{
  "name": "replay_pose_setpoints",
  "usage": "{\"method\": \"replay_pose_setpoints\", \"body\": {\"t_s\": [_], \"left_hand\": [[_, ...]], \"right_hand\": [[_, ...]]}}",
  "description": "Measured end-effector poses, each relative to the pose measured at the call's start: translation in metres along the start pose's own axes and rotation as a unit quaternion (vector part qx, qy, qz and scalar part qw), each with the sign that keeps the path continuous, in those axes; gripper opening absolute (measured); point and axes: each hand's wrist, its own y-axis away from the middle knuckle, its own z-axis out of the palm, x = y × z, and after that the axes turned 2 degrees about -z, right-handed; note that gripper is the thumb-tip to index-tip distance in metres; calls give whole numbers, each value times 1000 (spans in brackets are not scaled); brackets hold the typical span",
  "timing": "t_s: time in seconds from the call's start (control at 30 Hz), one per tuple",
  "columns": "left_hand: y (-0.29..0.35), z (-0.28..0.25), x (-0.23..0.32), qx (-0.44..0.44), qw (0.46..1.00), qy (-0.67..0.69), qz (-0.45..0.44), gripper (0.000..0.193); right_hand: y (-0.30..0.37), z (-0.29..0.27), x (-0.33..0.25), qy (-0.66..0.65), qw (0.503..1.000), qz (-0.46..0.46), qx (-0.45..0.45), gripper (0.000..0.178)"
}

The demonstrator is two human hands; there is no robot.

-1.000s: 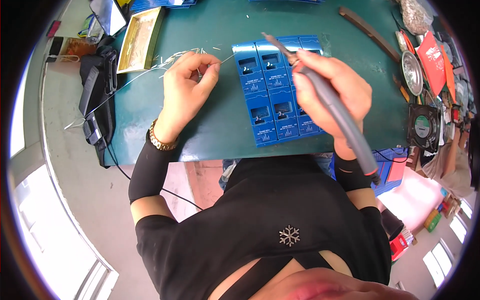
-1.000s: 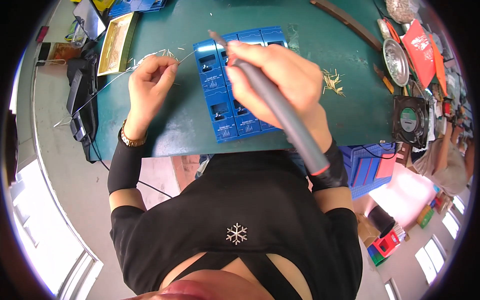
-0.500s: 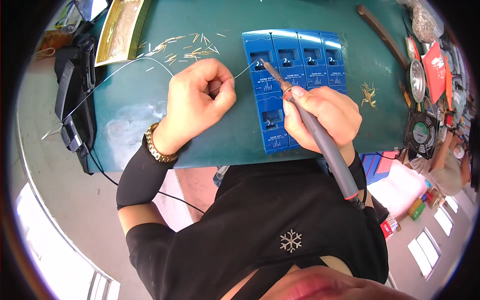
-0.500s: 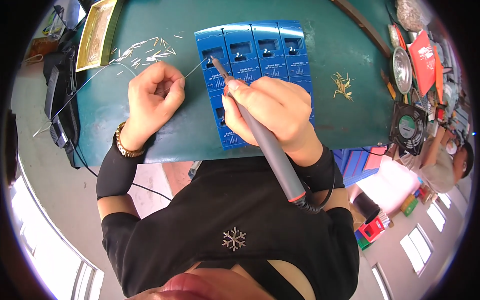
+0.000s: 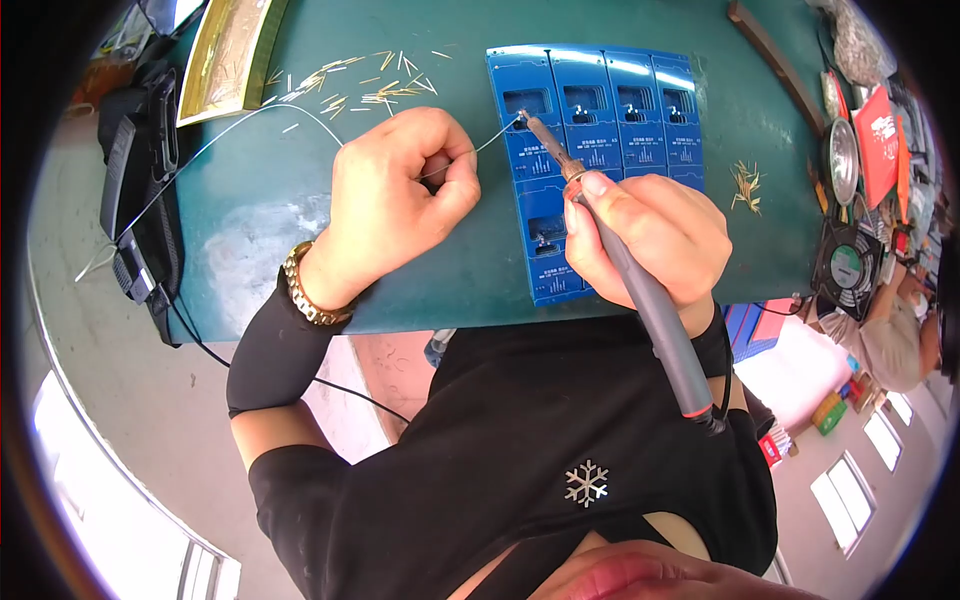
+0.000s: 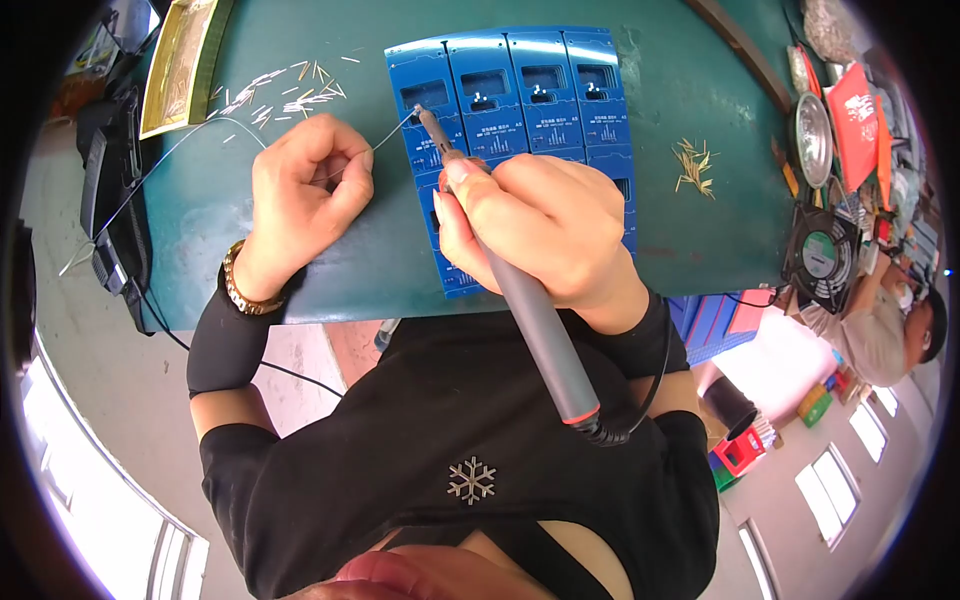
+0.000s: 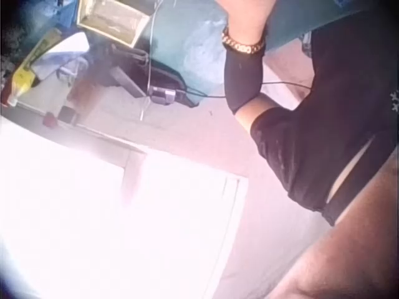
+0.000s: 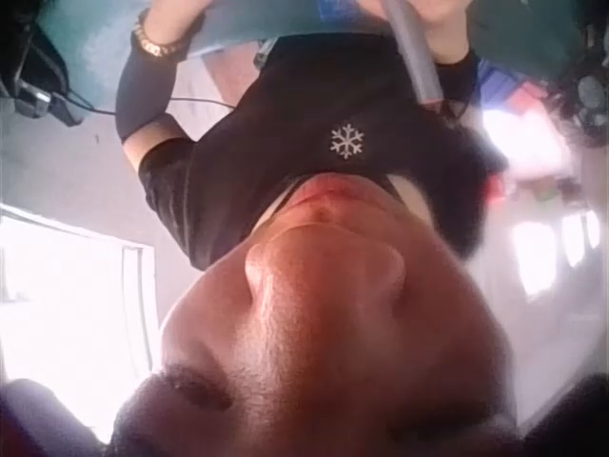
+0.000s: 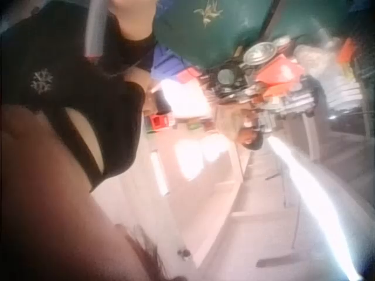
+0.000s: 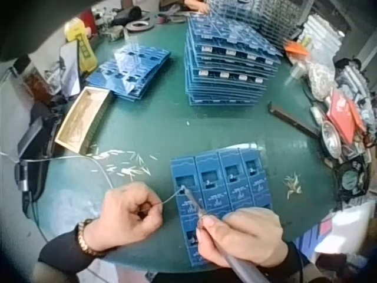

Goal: The person solders wires onto blue electronic circuit breakers with a soldering iron and solder wire.

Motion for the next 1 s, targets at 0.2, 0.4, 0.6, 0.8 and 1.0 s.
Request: {"method": "replay_pose_setpoints", "body": {"t_s": [0.2, 0.4, 0.6, 0.8, 1.0], "left_hand": [[0, 2, 1, 9, 1000, -25, 11, 9], [-1, 3, 1, 12, 999, -45, 21, 9], [0, 1, 2, -4, 998, -51, 21, 7], [0, -1, 3, -15, 999, -39, 3, 7], [1, -1, 3, -14, 999, -28, 1, 6]], "right_hand": [[2, 7, -4, 36, 999, -32, 17, 22], [7, 9, -3, 53, 995, -78, -13, 18], [9, 9, -1, 73, 990, -118, -25, 17], [8, 3, -4, 50, 995, -85, -31, 18], [4, 0, -4, 6, 1000, -26, 16, 24]]}}
